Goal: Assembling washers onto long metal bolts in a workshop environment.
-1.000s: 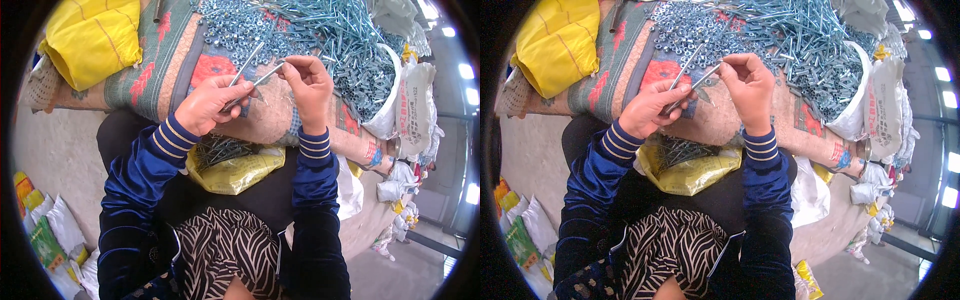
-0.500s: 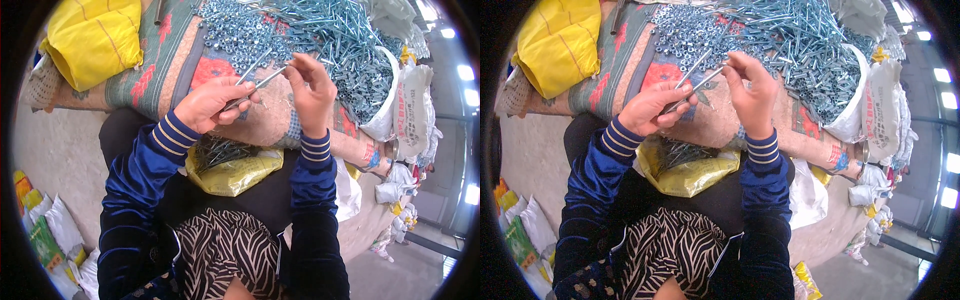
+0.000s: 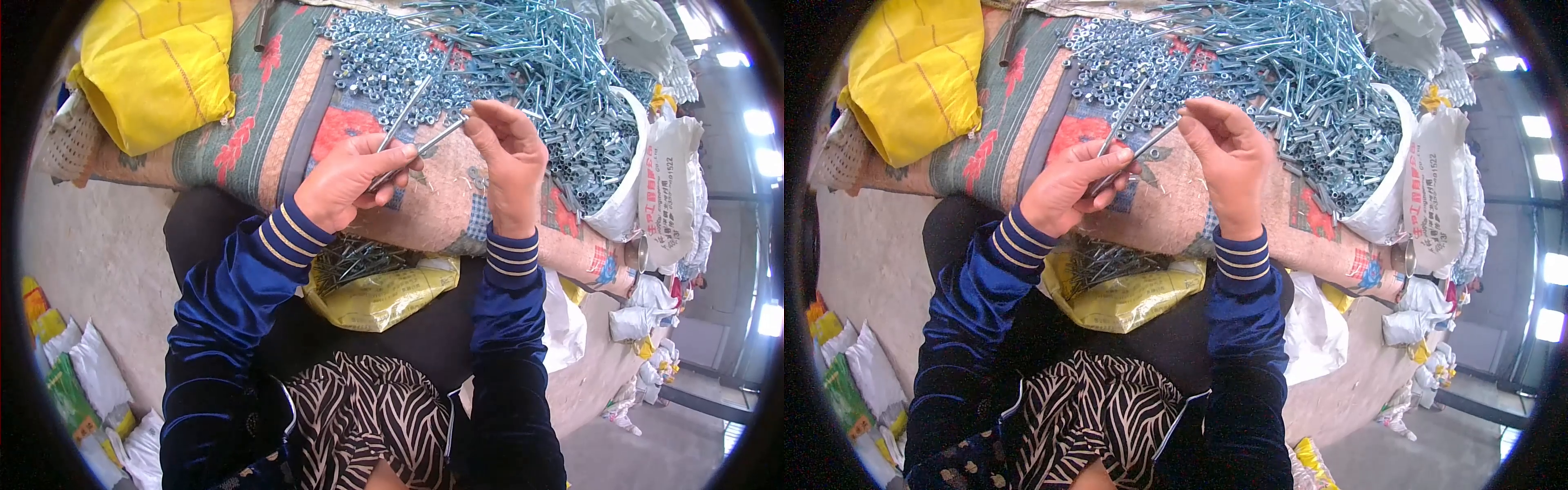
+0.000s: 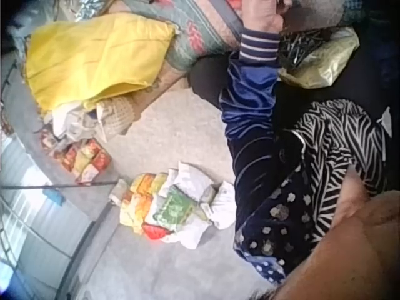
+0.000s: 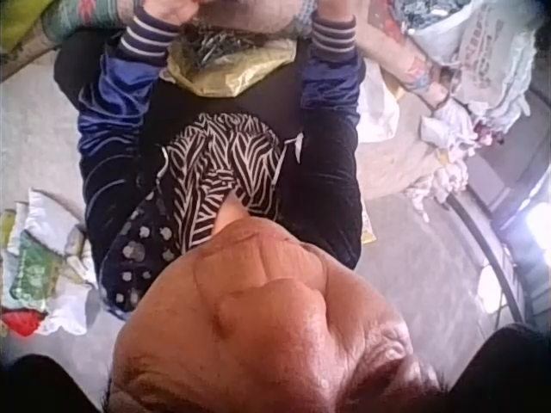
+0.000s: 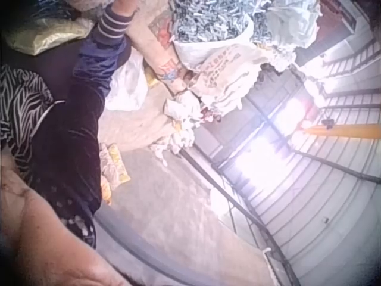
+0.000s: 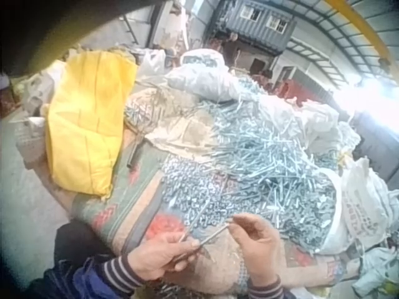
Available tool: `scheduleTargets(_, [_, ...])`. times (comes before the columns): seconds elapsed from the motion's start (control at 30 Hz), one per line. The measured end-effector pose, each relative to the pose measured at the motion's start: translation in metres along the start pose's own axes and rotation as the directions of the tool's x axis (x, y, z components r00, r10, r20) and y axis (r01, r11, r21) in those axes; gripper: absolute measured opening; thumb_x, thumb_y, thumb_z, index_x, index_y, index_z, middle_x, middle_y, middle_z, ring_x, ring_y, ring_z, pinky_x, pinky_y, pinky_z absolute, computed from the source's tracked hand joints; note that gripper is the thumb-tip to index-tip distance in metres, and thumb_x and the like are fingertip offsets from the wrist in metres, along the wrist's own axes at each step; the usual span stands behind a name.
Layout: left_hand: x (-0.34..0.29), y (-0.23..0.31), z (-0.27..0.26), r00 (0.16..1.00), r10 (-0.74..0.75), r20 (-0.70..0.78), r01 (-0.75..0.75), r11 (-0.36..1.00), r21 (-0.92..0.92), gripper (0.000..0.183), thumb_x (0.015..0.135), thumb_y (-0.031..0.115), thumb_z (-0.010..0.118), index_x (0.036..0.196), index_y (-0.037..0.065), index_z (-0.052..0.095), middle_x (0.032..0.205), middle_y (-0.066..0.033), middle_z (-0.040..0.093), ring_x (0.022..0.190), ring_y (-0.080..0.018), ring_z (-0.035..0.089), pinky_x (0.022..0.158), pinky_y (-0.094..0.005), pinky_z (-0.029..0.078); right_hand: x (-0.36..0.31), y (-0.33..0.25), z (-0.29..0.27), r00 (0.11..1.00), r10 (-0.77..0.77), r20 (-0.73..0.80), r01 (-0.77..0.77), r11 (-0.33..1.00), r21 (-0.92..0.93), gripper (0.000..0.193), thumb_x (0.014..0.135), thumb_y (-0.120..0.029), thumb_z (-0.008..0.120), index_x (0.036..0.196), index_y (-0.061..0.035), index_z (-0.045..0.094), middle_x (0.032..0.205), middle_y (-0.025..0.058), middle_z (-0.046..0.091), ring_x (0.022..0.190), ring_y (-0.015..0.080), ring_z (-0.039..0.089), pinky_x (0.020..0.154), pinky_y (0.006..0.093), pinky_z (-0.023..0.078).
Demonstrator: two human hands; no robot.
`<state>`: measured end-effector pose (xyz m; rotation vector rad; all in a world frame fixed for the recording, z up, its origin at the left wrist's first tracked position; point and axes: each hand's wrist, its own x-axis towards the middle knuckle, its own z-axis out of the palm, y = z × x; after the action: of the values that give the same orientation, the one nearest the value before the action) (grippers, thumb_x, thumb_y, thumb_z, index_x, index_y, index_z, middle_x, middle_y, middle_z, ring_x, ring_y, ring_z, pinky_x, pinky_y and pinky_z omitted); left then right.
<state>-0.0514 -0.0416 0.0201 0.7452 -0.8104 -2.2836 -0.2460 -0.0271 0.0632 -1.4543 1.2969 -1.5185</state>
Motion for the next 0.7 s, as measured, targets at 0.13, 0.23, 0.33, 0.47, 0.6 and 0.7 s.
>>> scheduleTargets(0.13, [0.001, -0.003, 0.003, 0.996, 0.089, -0.032, -0.085, 0.991, 0.103, 0.017, 0.089, 0.023, 0.063, 0.089, 0.006, 0.064, 0.07, 0.002, 0.057, 0.049, -0.0039, 0.047, 0.043, -0.0168, 0.032, 0.004, 0.003, -0.016, 0.97, 0.188, 0.151, -0.212, 0.963, 0.164, 0.017, 0.085, 0.0, 0.063, 0.102, 0.0006, 0.062, 0.097, 0.0107, 0.066, 0.089, 0.0158, 0.064, 0.08, 0.029, 0.053])
scheduleTargets(0.23, [0.0, -0.008, 0.004, 0.979, 0.201, -0.039, -0.188, 0.959, 0.21, 0.016, 0.088, 0.023, 0.064, 0.088, 0.006, 0.065, 0.07, 0.0032, 0.056, 0.051, -0.0037, 0.047, 0.044, -0.0172, 0.032, 0.005, 0.004, -0.028, 0.893, 0.327, 0.311, -0.438, 0.791, 0.427, 0.016, 0.085, 0.001, 0.062, 0.101, -0.0005, 0.061, 0.098, 0.0106, 0.065, 0.088, 0.0168, 0.064, 0.079, 0.0304, 0.054])
scheduleTargets(0.33, [0.0, -0.008, 0.006, 0.96, 0.279, -0.022, -0.261, 0.922, 0.287, 0.016, 0.087, 0.022, 0.065, 0.089, 0.006, 0.065, 0.07, 0.004, 0.055, 0.053, -0.0034, 0.047, 0.046, -0.0171, 0.032, 0.001, 0.005, -0.031, 0.888, 0.334, 0.316, -0.446, 0.795, 0.412, 0.018, 0.085, 0.001, 0.061, 0.103, -0.0008, 0.06, 0.097, 0.0094, 0.065, 0.089, 0.0167, 0.063, 0.08, 0.0306, 0.053])
scheduleTargets(0.47, [-0.001, -0.008, 0.006, 0.966, 0.256, -0.046, -0.236, 0.936, 0.26, 0.015, 0.086, 0.021, 0.067, 0.09, 0.006, 0.064, 0.071, 0.0032, 0.056, 0.053, -0.0036, 0.048, 0.046, -0.0165, 0.032, -0.004, -0.011, -0.009, 0.915, 0.271, 0.298, -0.293, 0.956, 0.028, 0.025, 0.086, -0.001, 0.061, 0.111, 0.0004, 0.058, 0.098, 0.0074, 0.065, 0.092, 0.0168, 0.062, 0.084, 0.0296, 0.051])
scheduleTargets(0.6, [-0.002, -0.002, 0.007, 0.967, 0.225, -0.117, -0.21, 0.969, 0.13, 0.015, 0.086, 0.021, 0.067, 0.092, 0.007, 0.063, 0.073, 0.001, 0.06, 0.054, -0.0044, 0.049, 0.045, -0.0159, 0.031, 0.013, 0.02, 0.0, 0.979, 0.193, 0.059, -0.202, 0.952, 0.23, 0.029, 0.081, -0.005, 0.066, 0.109, -0.001, 0.06, 0.104, 0.0082, 0.064, 0.098, 0.0193, 0.06, 0.084, 0.0288, 0.048])
scheduleTargets(0.7, [0.003, -0.003, -0.002, 0.947, 0.262, -0.184, -0.255, 0.965, 0.061, 0.015, 0.086, 0.021, 0.066, 0.093, 0.008, 0.062, 0.078, -0.0014, 0.063, 0.054, -0.0051, 0.05, 0.043, -0.0151, 0.029, 0.014, 0.061, -0.001, 0.943, -0.271, 0.191, 0.32, 0.592, -0.74, 0.02, 0.077, -0.005, 0.065, 0.097, -0.0032, 0.064, 0.098, 0.011, 0.064, 0.089, 0.0269, 0.06, 0.076, 0.0336, 0.049])
